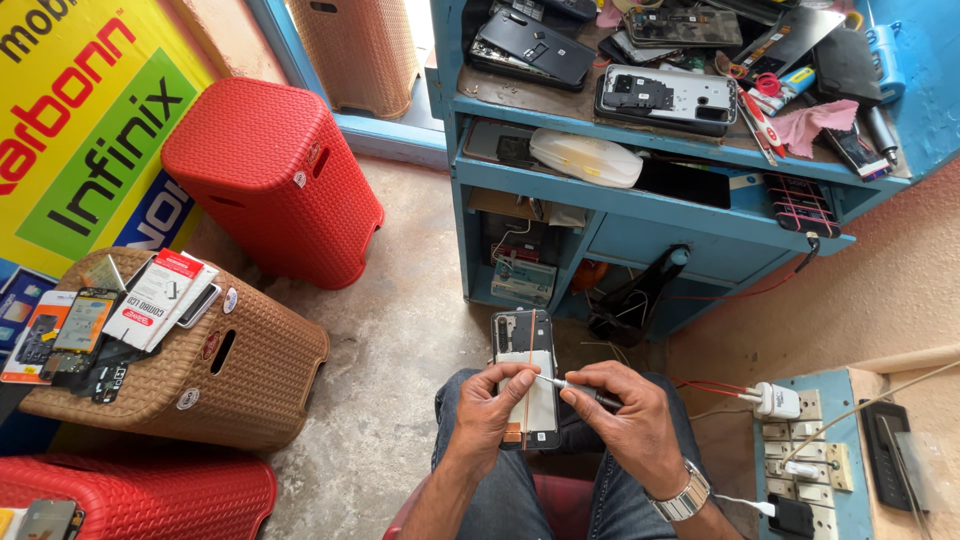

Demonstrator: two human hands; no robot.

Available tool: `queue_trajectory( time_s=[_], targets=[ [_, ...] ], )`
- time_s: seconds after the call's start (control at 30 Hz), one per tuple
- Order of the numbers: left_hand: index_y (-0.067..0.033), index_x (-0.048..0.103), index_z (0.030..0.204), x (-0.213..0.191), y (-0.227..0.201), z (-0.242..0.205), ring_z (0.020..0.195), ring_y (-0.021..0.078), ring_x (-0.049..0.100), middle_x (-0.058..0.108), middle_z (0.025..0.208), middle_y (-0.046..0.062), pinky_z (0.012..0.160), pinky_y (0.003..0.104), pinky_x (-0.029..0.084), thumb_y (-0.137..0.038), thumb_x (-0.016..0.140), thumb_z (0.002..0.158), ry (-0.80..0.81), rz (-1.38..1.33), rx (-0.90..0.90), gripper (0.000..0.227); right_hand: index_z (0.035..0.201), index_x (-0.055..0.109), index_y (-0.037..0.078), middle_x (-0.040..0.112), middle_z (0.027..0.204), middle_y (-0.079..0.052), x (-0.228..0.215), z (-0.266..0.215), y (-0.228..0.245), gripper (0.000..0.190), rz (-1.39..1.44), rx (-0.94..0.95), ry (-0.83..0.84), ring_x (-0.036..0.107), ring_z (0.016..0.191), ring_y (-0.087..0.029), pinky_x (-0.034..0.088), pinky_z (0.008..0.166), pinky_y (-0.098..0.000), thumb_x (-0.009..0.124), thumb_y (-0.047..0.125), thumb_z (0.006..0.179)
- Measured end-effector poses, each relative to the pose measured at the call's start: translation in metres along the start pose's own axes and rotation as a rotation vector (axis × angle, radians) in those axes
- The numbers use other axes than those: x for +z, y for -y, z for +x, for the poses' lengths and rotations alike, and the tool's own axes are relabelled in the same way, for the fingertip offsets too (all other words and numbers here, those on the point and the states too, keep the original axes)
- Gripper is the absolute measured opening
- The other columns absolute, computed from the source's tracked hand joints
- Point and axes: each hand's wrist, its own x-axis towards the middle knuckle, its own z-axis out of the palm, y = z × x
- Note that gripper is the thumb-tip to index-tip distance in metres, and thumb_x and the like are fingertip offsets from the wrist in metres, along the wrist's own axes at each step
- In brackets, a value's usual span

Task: The person repairs a mobile phone by using a screwdriver to remove and install screws on the internal frame and handling small internal components.

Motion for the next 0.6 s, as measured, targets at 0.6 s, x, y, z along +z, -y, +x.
queue_trajectory(
  time_s=[0.6],
  targets=[
    [-0.0019,0.078,0.108,0.0001,-0.0019,-0.0007,0.084,0.013,0.071,0.073,0.099,0.007,0.071,0.026,0.06,-0.019,0.077,0.09,0.035,0.023,0.021,0.025,0.098,0.081,0.003,0.078,0.09,-0.005,0.0033,-0.0003,0.0013,0.021,-0.003,0.041,-0.021,0.07,0.077,-0.011,0.055,0.066,-0.0253,0.083,0.014,0.08]
  ],
)
